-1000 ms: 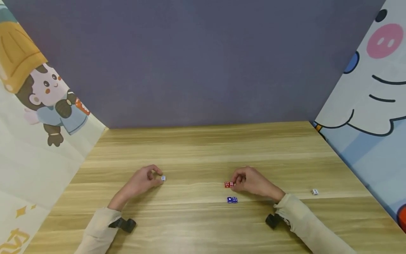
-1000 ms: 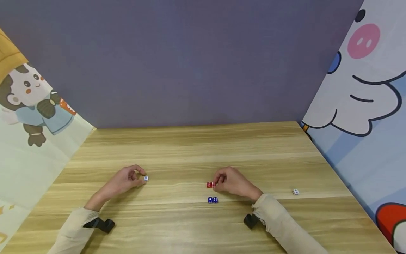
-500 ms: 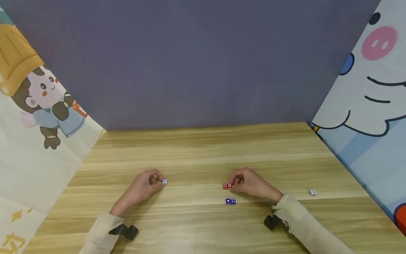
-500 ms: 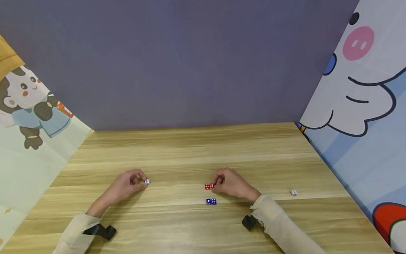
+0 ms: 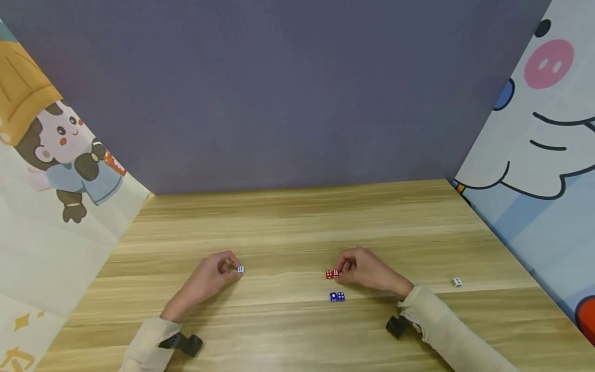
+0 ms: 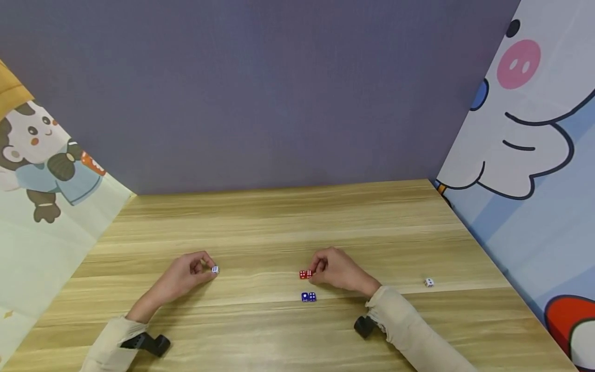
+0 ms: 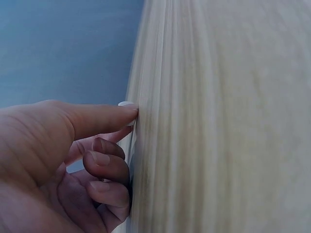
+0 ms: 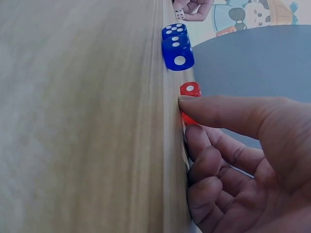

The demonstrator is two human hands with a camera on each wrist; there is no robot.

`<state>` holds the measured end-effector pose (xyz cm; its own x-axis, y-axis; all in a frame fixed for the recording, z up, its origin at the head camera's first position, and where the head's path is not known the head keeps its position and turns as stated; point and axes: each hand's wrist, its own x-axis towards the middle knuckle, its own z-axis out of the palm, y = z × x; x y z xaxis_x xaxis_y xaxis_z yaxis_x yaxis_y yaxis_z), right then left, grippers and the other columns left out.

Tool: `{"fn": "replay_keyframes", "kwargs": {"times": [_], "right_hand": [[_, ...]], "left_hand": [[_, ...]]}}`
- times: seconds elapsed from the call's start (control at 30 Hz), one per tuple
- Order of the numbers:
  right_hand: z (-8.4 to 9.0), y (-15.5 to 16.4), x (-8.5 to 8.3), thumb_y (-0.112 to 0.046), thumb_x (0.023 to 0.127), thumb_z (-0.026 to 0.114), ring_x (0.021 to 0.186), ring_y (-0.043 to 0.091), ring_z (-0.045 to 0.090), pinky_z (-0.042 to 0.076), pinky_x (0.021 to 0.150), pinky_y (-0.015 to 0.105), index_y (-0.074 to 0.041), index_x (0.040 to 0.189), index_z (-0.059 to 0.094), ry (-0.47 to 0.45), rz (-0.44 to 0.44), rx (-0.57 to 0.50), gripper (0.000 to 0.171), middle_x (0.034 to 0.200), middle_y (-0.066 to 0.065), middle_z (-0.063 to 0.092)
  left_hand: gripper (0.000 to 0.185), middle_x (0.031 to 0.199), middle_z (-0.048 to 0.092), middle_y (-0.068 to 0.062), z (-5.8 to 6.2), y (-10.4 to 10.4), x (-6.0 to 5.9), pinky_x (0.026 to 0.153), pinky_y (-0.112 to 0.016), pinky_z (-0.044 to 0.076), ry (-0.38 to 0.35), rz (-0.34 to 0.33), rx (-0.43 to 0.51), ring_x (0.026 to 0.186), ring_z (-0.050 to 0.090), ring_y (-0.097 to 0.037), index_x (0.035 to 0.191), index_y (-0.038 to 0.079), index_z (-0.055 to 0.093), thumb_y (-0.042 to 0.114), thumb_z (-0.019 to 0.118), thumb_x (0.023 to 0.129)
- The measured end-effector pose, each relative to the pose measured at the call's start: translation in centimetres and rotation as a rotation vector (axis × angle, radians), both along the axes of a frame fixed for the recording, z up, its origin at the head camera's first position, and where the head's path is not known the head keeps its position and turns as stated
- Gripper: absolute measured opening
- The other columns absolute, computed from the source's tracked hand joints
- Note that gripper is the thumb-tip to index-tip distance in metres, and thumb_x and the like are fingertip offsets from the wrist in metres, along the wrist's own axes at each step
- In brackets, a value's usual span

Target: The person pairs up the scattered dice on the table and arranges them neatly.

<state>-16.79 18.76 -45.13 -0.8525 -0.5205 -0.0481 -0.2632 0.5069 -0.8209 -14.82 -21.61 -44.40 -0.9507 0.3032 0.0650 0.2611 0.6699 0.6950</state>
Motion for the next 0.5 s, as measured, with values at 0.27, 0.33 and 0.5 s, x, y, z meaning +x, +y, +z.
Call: {"fn": "replay_keyframes", "kwargs": {"times": [0.27,0.33,0.5], "right_hand": [[0.1,0.08,-0.01,-0.015,0.083,0.081,0.069,0.017,0.056,0.047,0.063,0.027,-0.009,0.089,0.069,-0.021,0.023,-0.025,0.015,0.079,0.005,0.063],[0.22,0.14,-0.04,-0.015,0.083,0.081,0.07,0.017,0.056,0.047,0.063,0.027,-0.008,0.09,0.069,-0.022,0.023,-0.027,0.015,0.079,0.005,0.063],[0.29,0.17,-0.12,-0.015,0.083,0.081,0.07,0.018,0.056,0.047,0.063,0.028,-0.008,0.089,0.069,-0.027,0.02,-0.023,0.015,0.079,0.005,0.063]], "left_hand": [[0.009,0.067,0.053,0.001,-0.12,-0.08,-0.06,0.052,-0.023,0.037,-0.042,0.019,0.009,0.056,0.043,-0.01,0.094,0.016,0.069,0.019,0.076,0.089],[0.009,0.066,0.053,0.001,-0.09,-0.03,-0.15,0.052,-0.023,0.037,-0.03,0.011,0.006,0.056,0.042,-0.009,0.094,0.016,0.069,0.018,0.076,0.089],[0.008,0.065,0.052,0.001,0.01,-0.03,-0.2,0.051,-0.022,0.036,-0.022,-0.006,0.01,0.054,0.041,-0.008,0.094,0.015,0.068,0.016,0.075,0.09]]}}
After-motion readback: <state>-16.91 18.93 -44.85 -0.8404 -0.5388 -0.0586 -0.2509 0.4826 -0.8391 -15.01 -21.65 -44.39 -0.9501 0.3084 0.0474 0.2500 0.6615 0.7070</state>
